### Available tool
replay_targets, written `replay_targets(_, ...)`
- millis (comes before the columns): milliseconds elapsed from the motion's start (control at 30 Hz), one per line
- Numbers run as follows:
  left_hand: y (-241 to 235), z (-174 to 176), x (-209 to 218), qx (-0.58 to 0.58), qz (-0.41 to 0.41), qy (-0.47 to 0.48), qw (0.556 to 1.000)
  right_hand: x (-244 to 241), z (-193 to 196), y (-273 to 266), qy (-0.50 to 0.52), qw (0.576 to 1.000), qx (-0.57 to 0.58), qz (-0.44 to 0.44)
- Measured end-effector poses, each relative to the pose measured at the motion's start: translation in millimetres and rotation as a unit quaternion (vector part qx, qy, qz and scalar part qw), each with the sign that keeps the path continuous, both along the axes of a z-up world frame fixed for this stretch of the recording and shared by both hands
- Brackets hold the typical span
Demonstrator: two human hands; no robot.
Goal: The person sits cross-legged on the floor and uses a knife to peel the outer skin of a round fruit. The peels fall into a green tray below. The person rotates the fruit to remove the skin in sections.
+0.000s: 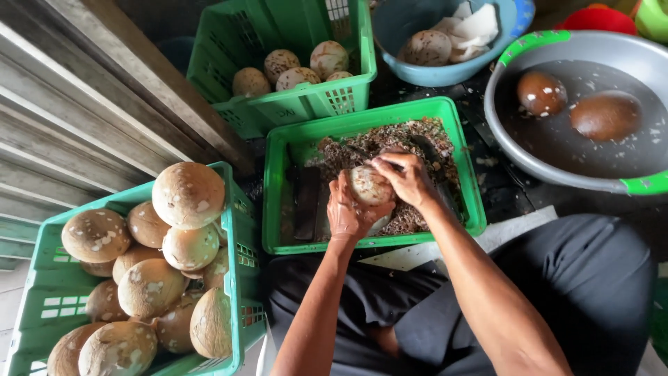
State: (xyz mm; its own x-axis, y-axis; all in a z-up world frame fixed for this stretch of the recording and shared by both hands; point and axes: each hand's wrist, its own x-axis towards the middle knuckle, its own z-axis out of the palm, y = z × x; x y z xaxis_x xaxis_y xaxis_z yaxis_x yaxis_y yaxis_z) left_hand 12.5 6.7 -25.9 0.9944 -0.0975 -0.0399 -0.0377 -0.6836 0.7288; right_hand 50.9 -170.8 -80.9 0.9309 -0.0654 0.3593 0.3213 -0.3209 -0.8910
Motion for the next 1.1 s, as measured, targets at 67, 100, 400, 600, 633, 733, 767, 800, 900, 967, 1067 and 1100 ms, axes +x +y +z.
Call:
replay_targets(67,-4,-35,9,0.003,0.015,-0.016,1.000,-36,47,24,-0.047,0.997,-0.060,-0.001)
replay_targets(100,-2,-54,9,0.011,0.031,-0.033,0.999,-56,69,40,-0.094,0.989,-0.114,0.000)
replay_targets(400,-6,-55,5,0.017,0.043,-0.048,0.998,-57,51,34,-0.149,0.983,-0.095,-0.048)
replay_targets(600,-8,47,-22,0.150,-0.046,-0.054,0.986,-32,-66,-15,0.124,0.965,0.113,-0.202)
replay_targets(633,-8,30,-14,0.150,-0.047,-0.052,0.986,-39,-46,-9,0.125,0.964,0.113,-0.203)
replay_targets(733,0,-14,10,0.060,-0.060,-0.091,0.992,-46,5,15,0.069,0.980,0.060,-0.175)
replay_targets(767,1,-28,12,0.051,-0.063,-0.132,0.988,-47,12,23,-0.047,0.989,0.000,-0.144)
replay_targets(800,2,-43,14,0.042,-0.066,-0.172,0.982,-48,18,30,-0.164,0.979,-0.060,-0.110)
replay_targets(900,3,-24,13,0.090,-0.076,-0.132,0.984,-1,-13,8,-0.036,0.997,0.006,-0.066)
replay_targets(967,4,-22,12,0.082,-0.070,-0.114,0.988,-16,23,18,-0.035,0.999,0.023,-0.030)
replay_targets(1067,-1,-24,19,0.063,-0.052,-0.097,0.992,-30,49,28,-0.066,0.996,-0.049,-0.036)
replay_targets(1100,-1,-25,19,0.058,-0.056,-0.098,0.992,-40,51,33,-0.096,0.983,-0.130,-0.091)
